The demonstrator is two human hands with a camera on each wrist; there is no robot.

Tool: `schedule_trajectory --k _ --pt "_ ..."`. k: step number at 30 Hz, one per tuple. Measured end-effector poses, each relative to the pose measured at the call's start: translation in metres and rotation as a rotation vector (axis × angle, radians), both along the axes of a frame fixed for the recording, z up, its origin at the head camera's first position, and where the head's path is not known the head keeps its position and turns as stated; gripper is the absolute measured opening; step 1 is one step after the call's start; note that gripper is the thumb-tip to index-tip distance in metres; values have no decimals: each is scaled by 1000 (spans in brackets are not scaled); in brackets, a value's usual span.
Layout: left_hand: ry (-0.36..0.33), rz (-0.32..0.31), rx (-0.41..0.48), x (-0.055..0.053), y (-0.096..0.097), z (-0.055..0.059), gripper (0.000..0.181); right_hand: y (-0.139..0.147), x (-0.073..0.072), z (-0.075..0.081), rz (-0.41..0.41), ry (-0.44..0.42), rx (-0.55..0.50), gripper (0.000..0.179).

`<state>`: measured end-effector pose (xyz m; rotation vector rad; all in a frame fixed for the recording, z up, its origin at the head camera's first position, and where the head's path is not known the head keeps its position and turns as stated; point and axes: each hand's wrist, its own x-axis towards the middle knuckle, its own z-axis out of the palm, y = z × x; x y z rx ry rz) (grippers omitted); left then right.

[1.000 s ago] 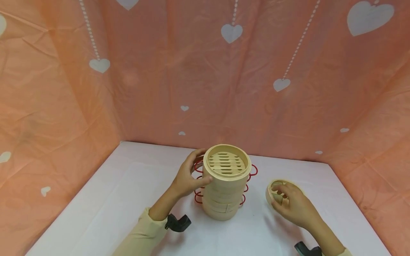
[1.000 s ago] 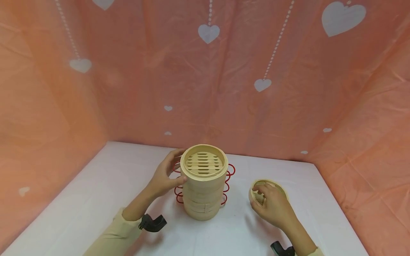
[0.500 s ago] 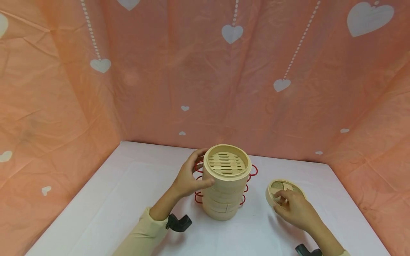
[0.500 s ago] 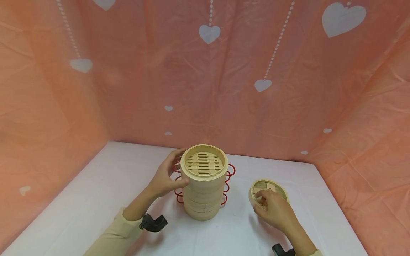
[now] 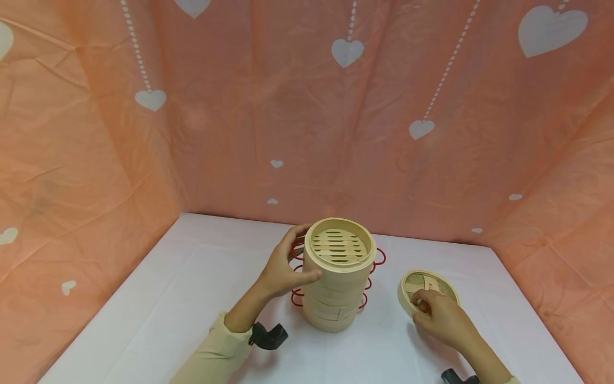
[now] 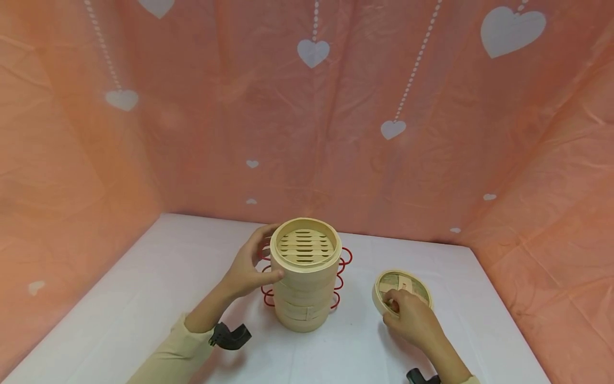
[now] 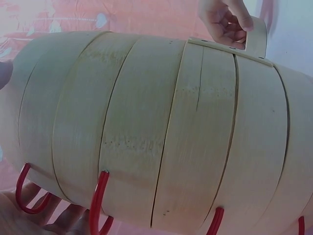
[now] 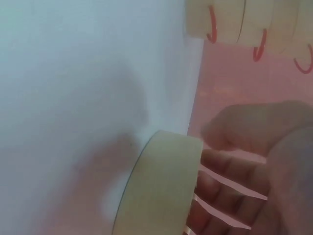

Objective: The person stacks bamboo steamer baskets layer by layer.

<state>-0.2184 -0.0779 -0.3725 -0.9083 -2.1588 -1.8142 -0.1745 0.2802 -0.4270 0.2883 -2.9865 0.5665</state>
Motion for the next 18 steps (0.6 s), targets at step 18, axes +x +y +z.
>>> schedule_trajectory --k 18 --pt "-11 24 5 0 3 0 83 0 -3 -3 -22 1 71 24"
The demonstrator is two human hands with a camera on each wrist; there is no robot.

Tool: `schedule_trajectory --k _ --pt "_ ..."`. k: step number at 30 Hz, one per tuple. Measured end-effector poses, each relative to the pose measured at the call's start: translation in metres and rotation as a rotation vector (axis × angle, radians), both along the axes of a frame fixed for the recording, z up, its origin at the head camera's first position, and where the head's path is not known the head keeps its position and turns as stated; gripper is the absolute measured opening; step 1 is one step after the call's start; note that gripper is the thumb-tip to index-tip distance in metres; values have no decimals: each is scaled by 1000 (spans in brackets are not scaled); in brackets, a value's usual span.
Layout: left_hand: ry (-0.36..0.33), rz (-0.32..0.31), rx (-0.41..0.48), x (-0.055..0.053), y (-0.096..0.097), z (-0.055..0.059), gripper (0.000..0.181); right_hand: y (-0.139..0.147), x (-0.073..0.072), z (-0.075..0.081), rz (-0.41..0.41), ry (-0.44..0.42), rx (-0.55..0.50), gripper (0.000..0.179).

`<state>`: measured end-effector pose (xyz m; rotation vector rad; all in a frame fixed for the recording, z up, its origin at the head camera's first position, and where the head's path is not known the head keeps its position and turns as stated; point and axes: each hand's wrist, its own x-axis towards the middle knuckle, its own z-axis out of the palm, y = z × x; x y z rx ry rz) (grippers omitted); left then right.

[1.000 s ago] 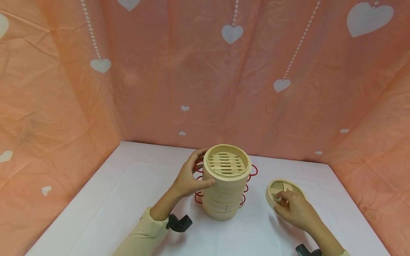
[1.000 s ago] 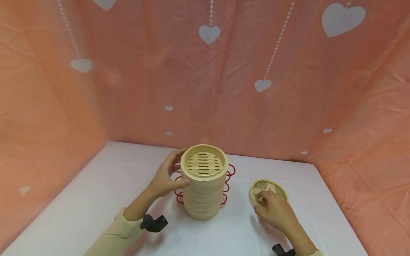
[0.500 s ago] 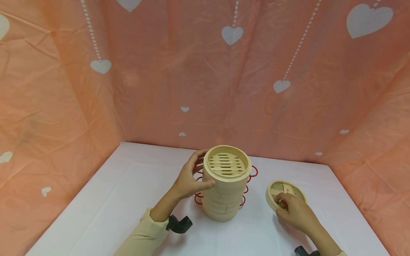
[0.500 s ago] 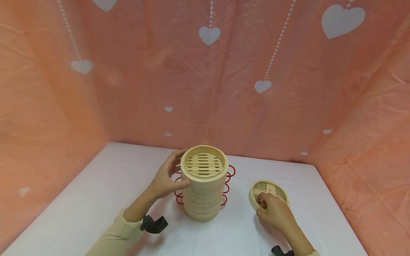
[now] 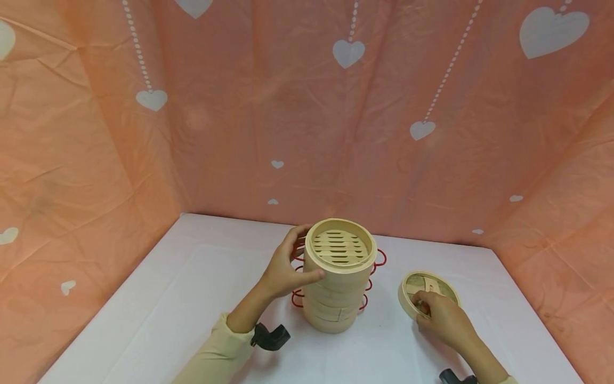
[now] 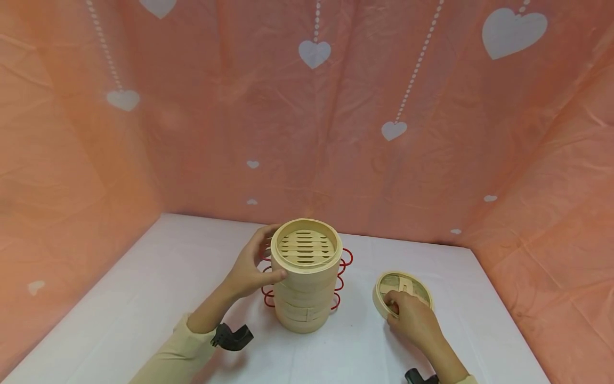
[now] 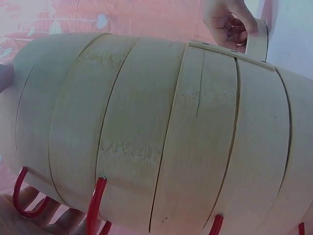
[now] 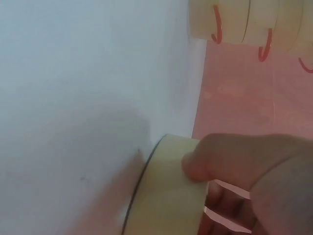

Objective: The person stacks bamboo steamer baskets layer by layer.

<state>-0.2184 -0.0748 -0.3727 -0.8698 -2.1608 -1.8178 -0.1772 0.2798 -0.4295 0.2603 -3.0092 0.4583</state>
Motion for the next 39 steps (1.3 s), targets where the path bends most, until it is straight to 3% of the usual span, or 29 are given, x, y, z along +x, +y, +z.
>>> schedule_trajectory --k 14,25,39 --pt "-28 20 12 -1 3 -1 82 2 1 7 -63 151 -28 27" --pt "-40 21 2 -1 3 1 81 -3 0 17 -2 282 -36 26" --pt "-42 31 -2 -2 3 0 80 -18 -1 50 68 483 -76 26"
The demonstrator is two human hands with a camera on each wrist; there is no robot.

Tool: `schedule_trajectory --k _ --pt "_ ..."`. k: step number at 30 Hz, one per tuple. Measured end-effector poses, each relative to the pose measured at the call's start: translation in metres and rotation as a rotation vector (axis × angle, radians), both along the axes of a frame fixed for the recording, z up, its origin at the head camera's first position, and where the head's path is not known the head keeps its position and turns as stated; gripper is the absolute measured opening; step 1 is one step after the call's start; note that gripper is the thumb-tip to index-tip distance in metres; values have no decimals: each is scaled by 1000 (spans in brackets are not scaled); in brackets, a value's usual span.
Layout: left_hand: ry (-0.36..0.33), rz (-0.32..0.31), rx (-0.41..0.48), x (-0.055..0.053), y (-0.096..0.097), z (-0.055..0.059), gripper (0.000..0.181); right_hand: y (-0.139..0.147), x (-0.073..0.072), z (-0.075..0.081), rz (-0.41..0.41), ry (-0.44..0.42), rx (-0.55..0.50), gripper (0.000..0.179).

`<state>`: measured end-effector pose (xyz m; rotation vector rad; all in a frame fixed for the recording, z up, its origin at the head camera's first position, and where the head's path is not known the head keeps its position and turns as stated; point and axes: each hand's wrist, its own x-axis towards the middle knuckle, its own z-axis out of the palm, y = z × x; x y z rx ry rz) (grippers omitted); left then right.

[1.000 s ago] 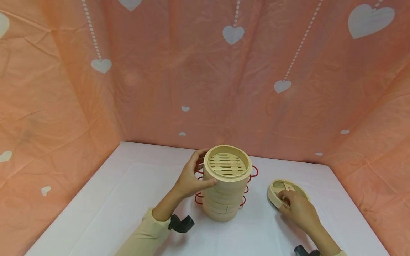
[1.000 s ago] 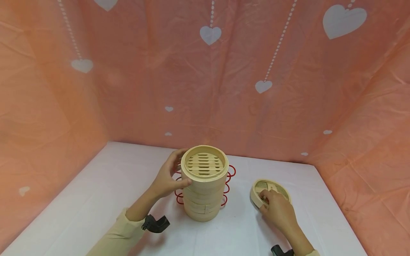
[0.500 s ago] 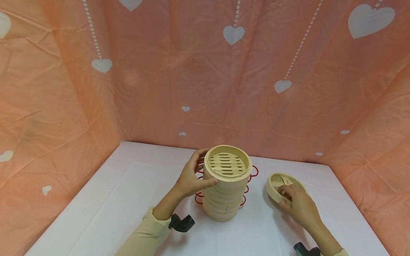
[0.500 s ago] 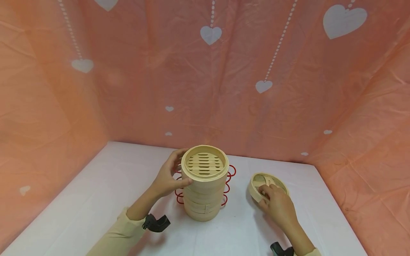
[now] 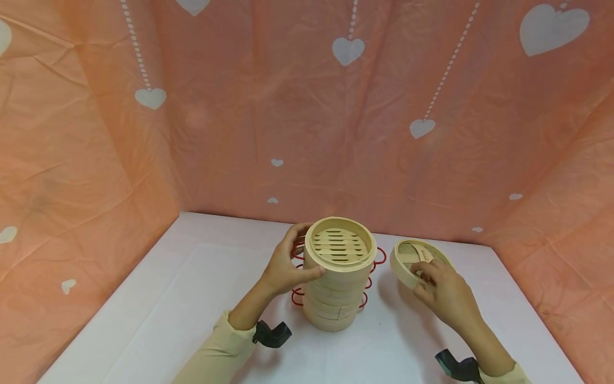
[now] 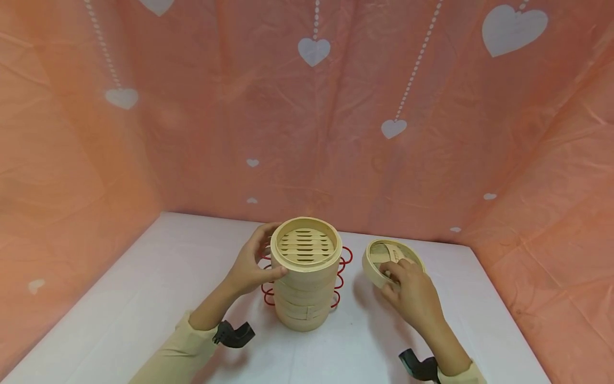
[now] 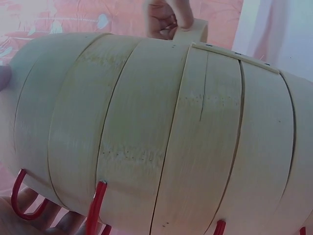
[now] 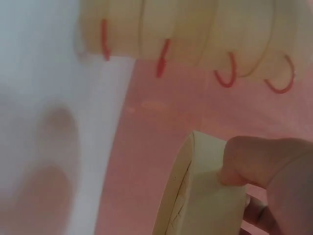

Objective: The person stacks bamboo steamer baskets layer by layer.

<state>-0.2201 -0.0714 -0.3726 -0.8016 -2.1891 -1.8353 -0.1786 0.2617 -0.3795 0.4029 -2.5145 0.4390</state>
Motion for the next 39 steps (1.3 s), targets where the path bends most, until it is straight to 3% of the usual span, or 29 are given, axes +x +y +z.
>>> schedule_trajectory --k 21,31,39 --pt "3 1 -9 -1 -1 1 80 -20 -2 49 63 136 -26 26" --pt "-1 4 -13 -1 -2 0 81 -35 4 76 126 219 -22 27" --pt "-4 2 -10 0 -2 1 81 -54 7 93 201 229 -35 30"
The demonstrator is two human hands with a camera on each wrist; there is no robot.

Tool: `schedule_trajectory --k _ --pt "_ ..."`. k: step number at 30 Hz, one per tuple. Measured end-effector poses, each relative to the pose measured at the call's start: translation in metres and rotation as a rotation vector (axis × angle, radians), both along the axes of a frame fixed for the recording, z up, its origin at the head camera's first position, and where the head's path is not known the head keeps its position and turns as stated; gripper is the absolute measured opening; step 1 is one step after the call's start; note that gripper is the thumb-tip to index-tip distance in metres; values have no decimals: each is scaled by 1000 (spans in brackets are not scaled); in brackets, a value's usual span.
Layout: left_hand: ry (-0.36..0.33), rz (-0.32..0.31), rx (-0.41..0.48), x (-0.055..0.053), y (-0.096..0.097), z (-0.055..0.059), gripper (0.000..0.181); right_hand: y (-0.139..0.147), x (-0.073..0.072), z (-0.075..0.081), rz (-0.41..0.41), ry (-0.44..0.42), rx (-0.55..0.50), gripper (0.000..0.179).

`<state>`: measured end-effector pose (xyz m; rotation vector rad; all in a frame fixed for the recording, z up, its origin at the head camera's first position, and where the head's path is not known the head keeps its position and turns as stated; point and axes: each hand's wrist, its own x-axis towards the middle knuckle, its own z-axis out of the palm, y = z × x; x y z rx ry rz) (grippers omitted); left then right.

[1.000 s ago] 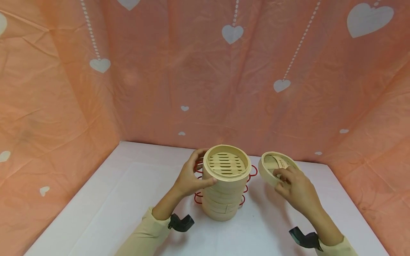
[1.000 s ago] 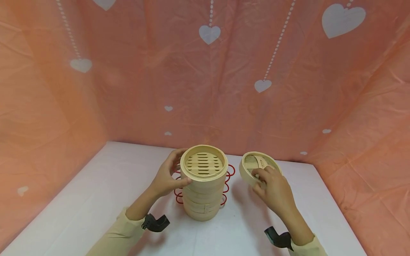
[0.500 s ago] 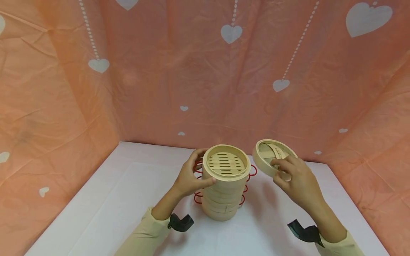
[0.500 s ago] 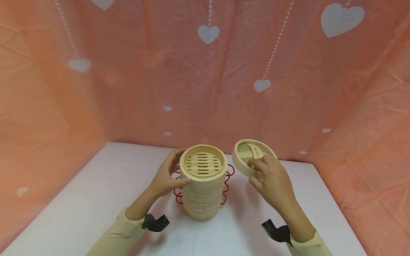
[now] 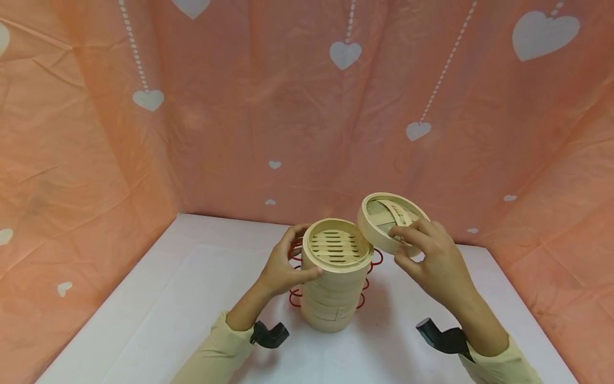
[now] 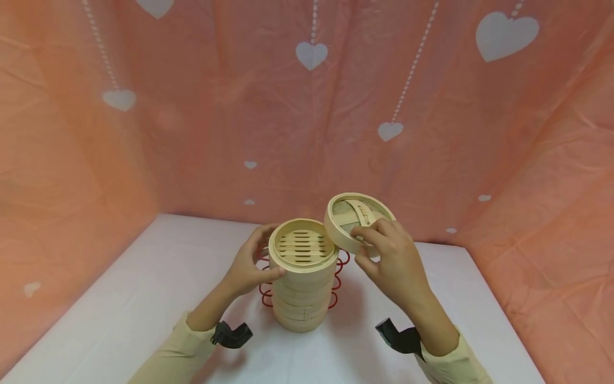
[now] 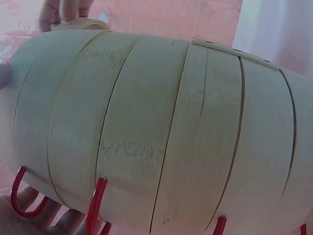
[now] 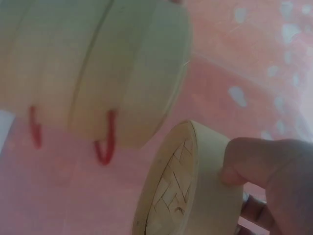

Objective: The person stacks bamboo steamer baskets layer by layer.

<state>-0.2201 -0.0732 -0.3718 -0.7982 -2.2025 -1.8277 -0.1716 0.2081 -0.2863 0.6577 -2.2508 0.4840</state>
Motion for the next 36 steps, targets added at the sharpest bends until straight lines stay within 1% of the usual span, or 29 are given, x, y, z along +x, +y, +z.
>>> schedule_trajectory --k 5,9,18,23,27,36 --pt "4 -8 4 0 0 0 82 -11 1 7 72 23 6 32" --pt "4 -8 8 -1 1 0 81 -20 0 10 125 30 13 33" --pt "9 -13 7 -2 0 0 80 -36 -1 7 218 46 27 37" --pt "4 -5 1 -1 -1 1 82 -43 -2 2 258 55 47 36" --pt "-5 3 0 -1 -1 1 83 -50 -3 0 284 38 63 35" --pt "-2 5 5 -1 1 0 82 -55 -2 -4 293 58 98 37"
